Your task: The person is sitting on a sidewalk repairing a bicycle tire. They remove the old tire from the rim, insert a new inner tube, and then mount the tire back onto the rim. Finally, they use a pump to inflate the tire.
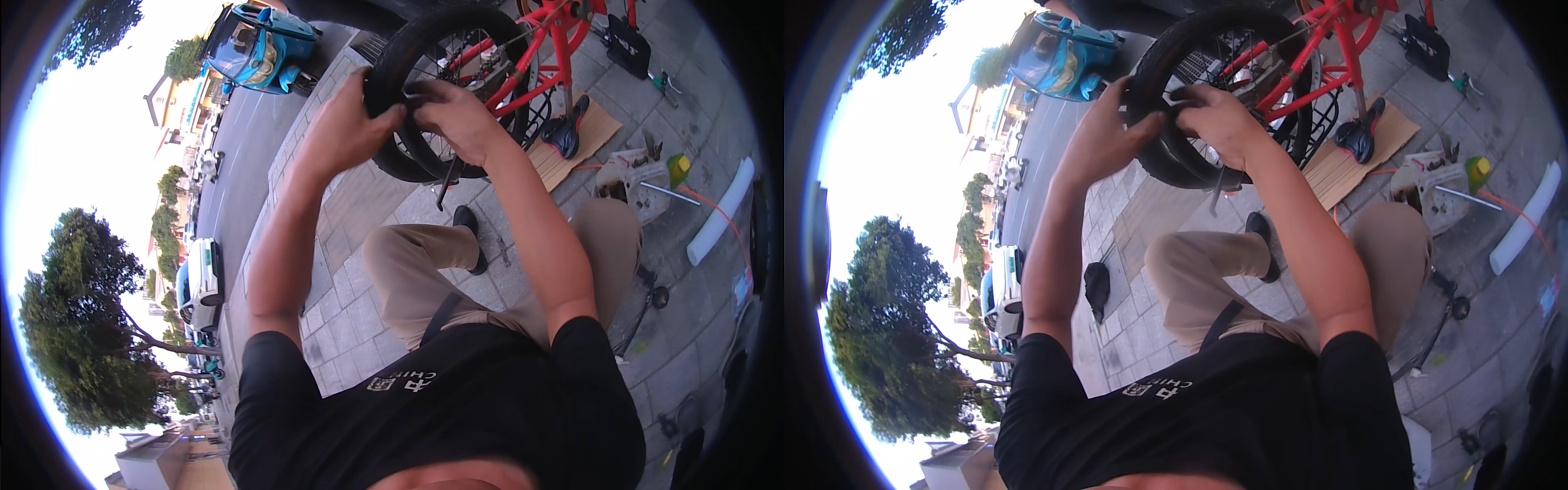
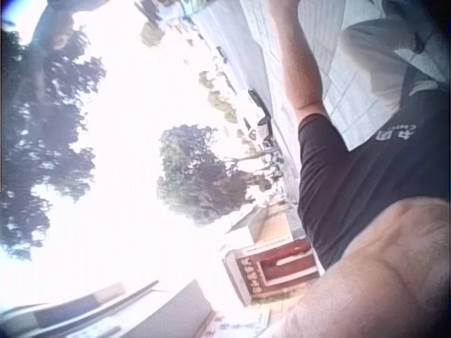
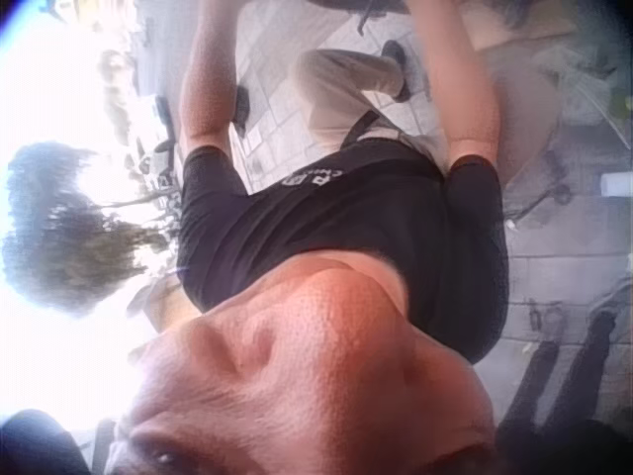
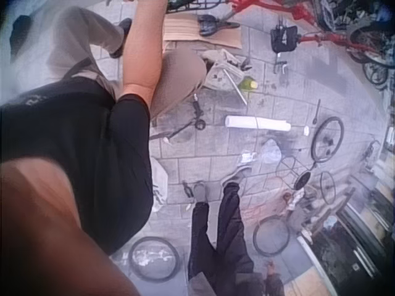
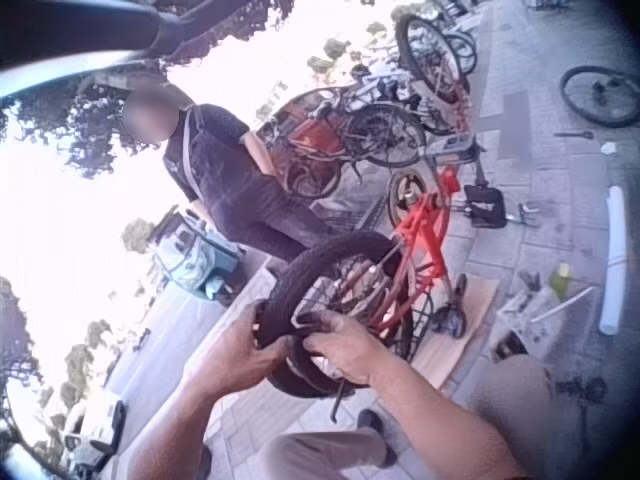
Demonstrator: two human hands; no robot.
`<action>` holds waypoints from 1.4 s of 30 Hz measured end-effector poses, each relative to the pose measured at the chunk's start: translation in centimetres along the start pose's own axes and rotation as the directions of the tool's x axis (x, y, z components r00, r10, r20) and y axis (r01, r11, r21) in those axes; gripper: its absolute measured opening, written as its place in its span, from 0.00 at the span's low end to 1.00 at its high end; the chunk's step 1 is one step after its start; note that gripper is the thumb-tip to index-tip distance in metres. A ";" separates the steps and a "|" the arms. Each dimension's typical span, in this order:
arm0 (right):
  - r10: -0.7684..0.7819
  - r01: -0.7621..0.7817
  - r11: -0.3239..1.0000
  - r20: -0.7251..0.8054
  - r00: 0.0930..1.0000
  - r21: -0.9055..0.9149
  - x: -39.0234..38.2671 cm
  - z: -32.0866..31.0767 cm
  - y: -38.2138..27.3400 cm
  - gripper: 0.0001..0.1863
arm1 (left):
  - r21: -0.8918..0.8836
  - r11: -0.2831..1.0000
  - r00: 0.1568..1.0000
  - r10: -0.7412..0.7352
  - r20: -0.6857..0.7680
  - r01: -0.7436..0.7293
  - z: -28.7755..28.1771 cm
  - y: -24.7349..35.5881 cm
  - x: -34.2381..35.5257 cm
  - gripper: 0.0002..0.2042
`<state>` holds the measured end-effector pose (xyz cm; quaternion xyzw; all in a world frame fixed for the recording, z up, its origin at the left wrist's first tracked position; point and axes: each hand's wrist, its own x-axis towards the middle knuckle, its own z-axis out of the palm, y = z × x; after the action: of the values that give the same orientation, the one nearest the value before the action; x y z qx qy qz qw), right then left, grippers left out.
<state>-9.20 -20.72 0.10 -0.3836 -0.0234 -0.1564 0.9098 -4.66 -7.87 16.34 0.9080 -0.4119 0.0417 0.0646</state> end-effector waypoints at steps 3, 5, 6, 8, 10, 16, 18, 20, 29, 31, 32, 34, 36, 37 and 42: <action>0.089 -0.100 0.911 -0.046 0.995 -0.400 -1.6 -0.9 0.4 0.26 | -0.124 0.992 0.982 0.016 -0.189 -0.040 3.9 -4.6 -4.2 0.39; 0.242 -0.229 0.926 0.008 0.970 -0.300 -3.1 0.4 0.3 0.28 | -0.088 0.993 0.963 -0.100 -0.249 0.080 7.1 -5.6 -6.9 0.41; 0.313 -0.294 0.919 0.031 0.949 -0.262 -3.6 0.8 0.2 0.29 | -0.094 0.981 0.950 -0.187 -0.250 0.168 8.8 -5.4 -7.6 0.42; 0.283 -0.286 0.951 -0.042 0.958 -0.115 -3.7 1.2 1.3 0.25 | -0.097 0.960 0.910 -0.279 -0.306 0.262 10.8 -3.8 -7.6 0.41; 0.245 -0.247 0.969 -0.158 0.957 0.008 -3.7 1.7 1.7 0.24 | -0.109 0.950 0.885 -0.313 -0.344 0.294 11.5 -3.3 -7.2 0.39; 0.053 -0.056 0.998 -0.174 0.983 -0.012 -1.7 2.0 4.5 0.17 | -0.087 0.946 0.900 -0.323 -0.292 0.311 11.2 -3.4 -5.8 0.34; -0.008 0.004 1.000 -0.143 0.990 -0.030 -0.8 2.0 5.2 0.16 | -0.132 0.940 0.921 -0.335 -0.198 0.313 10.5 -3.4 -5.4 0.33; 0.011 -0.007 1.000 -0.201 0.980 0.016 -0.3 2.5 5.2 0.15 | -0.153 0.941 0.935 -0.322 -0.146 0.301 9.8 -3.3 -5.1 0.31; 0.156 -0.142 0.986 0.171 0.973 -0.091 0.8 -0.6 2.2 0.14 | -0.073 0.951 0.951 -0.303 -0.056 0.299 6.5 -1.5 -4.4 0.29; 0.159 -0.113 0.969 0.202 0.966 -0.221 1.0 -0.1 1.8 0.16 | -0.064 0.957 0.956 -0.288 -0.063 0.284 5.9 -1.2 -4.3 0.29; 0.128 -0.077 0.971 0.223 0.966 -0.226 1.2 0.2 1.4 0.15 | -0.051 0.963 0.960 -0.267 -0.084 0.264 5.7 -0.9 -4.2 0.29; 0.069 -0.005 0.973 0.268 0.961 -0.232 1.5 0.5 0.3 0.15 | -0.024 0.974 0.966 -0.228 -0.123 0.226 5.3 -0.1 -4.0 0.29; 0.053 0.040 0.955 0.302 0.952 -0.293 2.7 -0.3 0.3 0.17 | 0.006 0.973 0.965 -0.227 -0.127 0.230 5.3 0.1 -3.6 0.28; 0.035 0.071 0.941 0.304 0.952 -0.330 2.7 -0.4 0.4 0.17 | 0.023 0.972 0.965 -0.229 -0.125 0.234 5.4 0.0 -3.4 0.28; 0.170 -0.116 0.952 0.173 0.970 -0.282 -0.2 0.3 -0.2 0.17 | 0.057 0.976 0.970 -0.202 -0.132 0.211 5.7 -2.6 -2.6 0.23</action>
<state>-9.45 -20.55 0.45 -0.5182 -0.0630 -0.0533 0.8513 -4.29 -5.12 10.17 0.9433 -0.3085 0.1061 0.0620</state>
